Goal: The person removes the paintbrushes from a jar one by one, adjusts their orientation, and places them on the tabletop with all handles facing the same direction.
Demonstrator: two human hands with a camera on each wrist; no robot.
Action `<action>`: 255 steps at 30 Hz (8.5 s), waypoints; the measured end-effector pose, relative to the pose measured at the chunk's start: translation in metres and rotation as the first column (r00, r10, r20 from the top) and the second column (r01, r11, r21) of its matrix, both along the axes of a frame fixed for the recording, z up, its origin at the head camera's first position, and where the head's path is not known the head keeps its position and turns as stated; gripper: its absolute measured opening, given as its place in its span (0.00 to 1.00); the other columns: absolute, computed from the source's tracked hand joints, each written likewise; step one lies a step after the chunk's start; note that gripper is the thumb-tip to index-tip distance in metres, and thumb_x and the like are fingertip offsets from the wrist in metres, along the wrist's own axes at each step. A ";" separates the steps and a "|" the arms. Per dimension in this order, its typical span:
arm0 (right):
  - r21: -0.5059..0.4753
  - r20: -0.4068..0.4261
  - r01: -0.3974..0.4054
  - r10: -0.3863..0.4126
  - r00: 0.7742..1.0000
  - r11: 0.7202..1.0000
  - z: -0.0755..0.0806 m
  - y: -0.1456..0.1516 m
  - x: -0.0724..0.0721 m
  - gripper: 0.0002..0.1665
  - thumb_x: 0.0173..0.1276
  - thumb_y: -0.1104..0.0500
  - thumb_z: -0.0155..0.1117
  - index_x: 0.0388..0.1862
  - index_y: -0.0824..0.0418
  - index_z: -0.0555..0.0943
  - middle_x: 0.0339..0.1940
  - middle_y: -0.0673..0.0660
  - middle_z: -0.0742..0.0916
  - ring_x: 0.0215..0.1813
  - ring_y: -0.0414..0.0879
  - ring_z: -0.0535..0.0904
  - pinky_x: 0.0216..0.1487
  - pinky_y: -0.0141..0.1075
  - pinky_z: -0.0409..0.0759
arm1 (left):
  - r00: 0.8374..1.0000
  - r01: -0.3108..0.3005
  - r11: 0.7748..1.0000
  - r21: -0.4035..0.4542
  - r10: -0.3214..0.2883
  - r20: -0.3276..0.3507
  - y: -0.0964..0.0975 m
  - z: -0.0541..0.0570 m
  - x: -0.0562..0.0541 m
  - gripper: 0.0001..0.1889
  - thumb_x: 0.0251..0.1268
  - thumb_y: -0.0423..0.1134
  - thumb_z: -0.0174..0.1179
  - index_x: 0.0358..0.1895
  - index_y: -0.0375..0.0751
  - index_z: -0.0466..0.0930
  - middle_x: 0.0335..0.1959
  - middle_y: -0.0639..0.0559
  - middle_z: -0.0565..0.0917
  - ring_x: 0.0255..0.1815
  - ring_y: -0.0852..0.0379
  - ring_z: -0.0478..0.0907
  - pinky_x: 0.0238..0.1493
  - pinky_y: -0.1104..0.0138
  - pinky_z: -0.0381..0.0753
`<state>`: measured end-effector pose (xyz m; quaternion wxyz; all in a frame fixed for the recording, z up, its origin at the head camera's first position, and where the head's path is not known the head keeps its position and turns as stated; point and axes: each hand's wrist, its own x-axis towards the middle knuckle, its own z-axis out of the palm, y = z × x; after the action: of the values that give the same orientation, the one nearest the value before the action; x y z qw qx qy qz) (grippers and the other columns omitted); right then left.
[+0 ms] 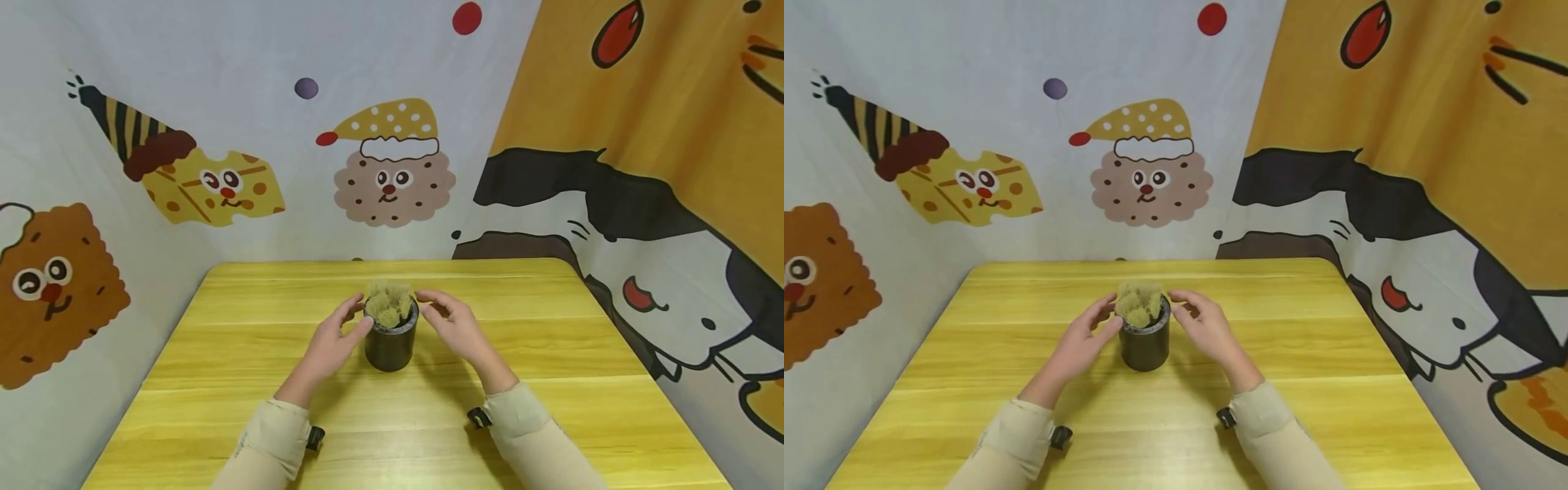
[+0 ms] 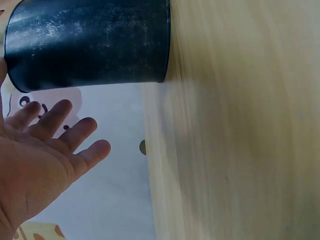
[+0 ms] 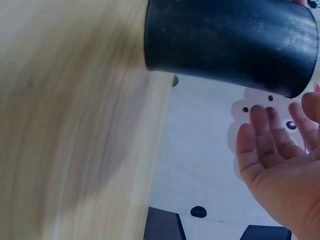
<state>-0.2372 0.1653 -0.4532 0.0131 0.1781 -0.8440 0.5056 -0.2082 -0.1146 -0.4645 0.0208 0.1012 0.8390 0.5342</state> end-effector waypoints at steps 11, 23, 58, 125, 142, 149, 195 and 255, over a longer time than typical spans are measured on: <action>0.098 -0.034 0.001 0.002 0.999 0.995 0.015 -0.018 0.009 0.22 0.79 0.48 0.69 0.66 0.56 0.86 0.66 0.58 0.86 0.58 0.51 0.84 0.59 0.48 0.85 | 0.999 -0.014 1.000 0.013 0.015 -0.038 0.011 -0.001 0.008 0.39 0.77 0.67 0.58 0.86 0.67 0.58 0.84 0.47 0.67 0.84 0.40 0.64 0.74 0.34 0.73; 0.303 -0.009 0.068 -0.068 0.998 0.951 0.034 -0.037 0.012 0.20 0.77 0.47 0.71 0.62 0.54 0.88 0.67 0.58 0.87 0.61 0.56 0.84 0.56 0.53 0.86 | 0.999 -0.043 0.999 0.017 0.043 -0.028 0.015 -0.005 0.009 0.41 0.75 0.66 0.62 0.86 0.62 0.60 0.83 0.47 0.69 0.84 0.41 0.65 0.78 0.32 0.66; 0.327 0.117 -0.187 0.157 0.981 0.926 0.054 -0.023 -0.022 0.10 0.76 0.44 0.72 0.40 0.48 0.88 0.40 0.48 0.90 0.41 0.48 0.83 0.43 0.40 0.80 | 0.998 -0.063 0.997 0.038 0.063 0.017 0.013 -0.008 0.006 0.42 0.72 0.68 0.64 0.85 0.68 0.59 0.83 0.49 0.69 0.84 0.42 0.65 0.77 0.32 0.66; 0.230 0.294 0.015 -0.084 0.952 0.973 0.015 0.069 -0.062 0.19 0.81 0.45 0.65 0.47 0.61 0.85 0.44 0.60 0.87 0.47 0.54 0.81 0.52 0.46 0.84 | 0.997 -0.075 0.995 0.067 0.074 0.013 0.015 -0.013 0.008 0.41 0.73 0.67 0.64 0.85 0.69 0.59 0.83 0.48 0.69 0.83 0.41 0.66 0.76 0.33 0.68; 0.333 0.317 -0.041 -0.071 0.946 0.942 -0.017 0.039 -0.072 0.17 0.80 0.49 0.67 0.40 0.61 0.89 0.37 0.59 0.89 0.33 0.45 0.75 0.36 0.37 0.76 | 0.997 -0.076 0.995 0.068 0.075 0.009 0.015 -0.014 0.008 0.40 0.74 0.66 0.64 0.85 0.68 0.60 0.82 0.50 0.70 0.83 0.41 0.67 0.77 0.34 0.68; 0.373 0.315 -0.032 -0.095 0.944 0.927 -0.024 0.028 -0.071 0.16 0.79 0.53 0.68 0.34 0.63 0.87 0.27 0.53 0.85 0.32 0.44 0.75 0.35 0.35 0.74 | 0.997 -0.075 0.995 0.068 0.075 0.005 0.016 -0.014 0.008 0.41 0.74 0.66 0.64 0.85 0.67 0.59 0.82 0.49 0.70 0.83 0.42 0.67 0.77 0.34 0.68; 0.439 0.322 0.053 -0.212 0.923 0.897 -0.046 0.022 -0.074 0.20 0.78 0.46 0.67 0.33 0.60 0.87 0.27 0.53 0.87 0.32 0.44 0.76 0.34 0.33 0.72 | 0.997 -0.079 0.993 0.092 0.078 0.014 0.015 -0.017 0.006 0.41 0.74 0.64 0.64 0.85 0.67 0.59 0.83 0.46 0.69 0.82 0.36 0.67 0.75 0.33 0.70; 0.223 0.311 0.050 -0.120 0.943 0.973 -0.027 0.029 -0.068 0.23 0.82 0.44 0.63 0.55 0.63 0.84 0.47 0.61 0.88 0.45 0.52 0.83 0.47 0.43 0.84 | 0.997 -0.064 0.992 0.106 0.060 0.041 0.015 -0.012 0.005 0.41 0.74 0.64 0.65 0.86 0.69 0.58 0.82 0.44 0.70 0.80 0.36 0.69 0.73 0.35 0.73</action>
<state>-0.3050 0.1939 -0.4806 -0.1224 0.0567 -0.8908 0.4338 -0.2032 -0.0993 -0.4765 0.0144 0.0658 0.8114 0.5805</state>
